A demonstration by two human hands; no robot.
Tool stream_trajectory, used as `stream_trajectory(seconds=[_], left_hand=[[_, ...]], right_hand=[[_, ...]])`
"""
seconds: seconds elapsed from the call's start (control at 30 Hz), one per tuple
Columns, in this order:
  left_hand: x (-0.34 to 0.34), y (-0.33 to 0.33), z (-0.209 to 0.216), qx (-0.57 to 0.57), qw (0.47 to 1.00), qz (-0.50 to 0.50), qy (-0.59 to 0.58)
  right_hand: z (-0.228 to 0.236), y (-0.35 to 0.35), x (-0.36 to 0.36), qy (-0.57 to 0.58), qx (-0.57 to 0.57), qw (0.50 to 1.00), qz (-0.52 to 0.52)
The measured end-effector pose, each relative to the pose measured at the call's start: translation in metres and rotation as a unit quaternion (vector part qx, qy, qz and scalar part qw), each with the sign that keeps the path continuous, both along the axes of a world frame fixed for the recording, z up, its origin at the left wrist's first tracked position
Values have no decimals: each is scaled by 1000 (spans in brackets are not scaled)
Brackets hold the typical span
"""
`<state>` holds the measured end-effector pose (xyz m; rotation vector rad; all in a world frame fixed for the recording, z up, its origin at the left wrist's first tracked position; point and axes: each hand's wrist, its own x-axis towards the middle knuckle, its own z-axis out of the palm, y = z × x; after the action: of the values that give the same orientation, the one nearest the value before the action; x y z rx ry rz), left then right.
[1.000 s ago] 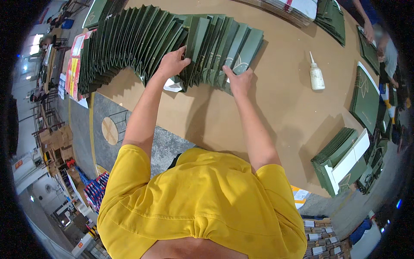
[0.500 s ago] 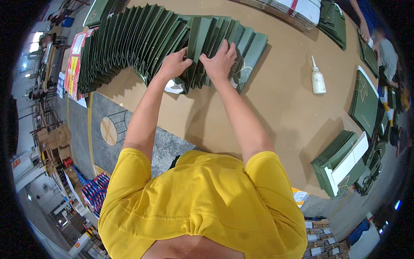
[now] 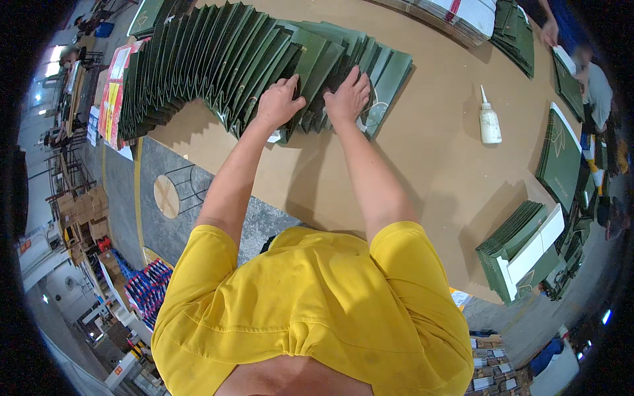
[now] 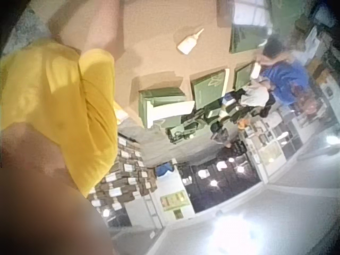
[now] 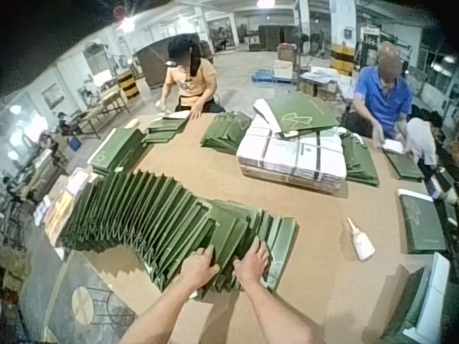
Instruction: Organizing and folding green folders and inserting white paper strips at an industrial workstation.
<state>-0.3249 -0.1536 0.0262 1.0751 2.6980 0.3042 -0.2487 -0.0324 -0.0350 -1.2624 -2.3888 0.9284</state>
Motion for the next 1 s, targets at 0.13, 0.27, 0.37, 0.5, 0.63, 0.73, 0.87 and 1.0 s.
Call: stream_trajectory(seconds=[0.13,0.27,0.37,0.5,0.63,0.73,0.87,1.0], left_hand=[[4,2,-1,-15,1000,17,6],[3,-1,-3,1,1000,22,0],[3,1,-1,9,1000,18,3],[4,4,-2,13,1000,24,2],[6,18,-7,-34,999,36,10],[-2,26,7,-55,997,37,-47],[-14,21,12,-56,986,69,-142],[-24,5,2,36,988,-114,-100]], right_hand=[[-3,0,0,1,4,1000,3],[-3,0,2,0,2,1000,7],[-6,1,3,7,6,1000,3],[-9,1,3,10,9,1000,3],[-13,5,8,13,8,1000,16],[-16,12,12,45,-11,999,27],[0,9,16,114,0,992,61],[53,-11,10,312,222,902,201]])
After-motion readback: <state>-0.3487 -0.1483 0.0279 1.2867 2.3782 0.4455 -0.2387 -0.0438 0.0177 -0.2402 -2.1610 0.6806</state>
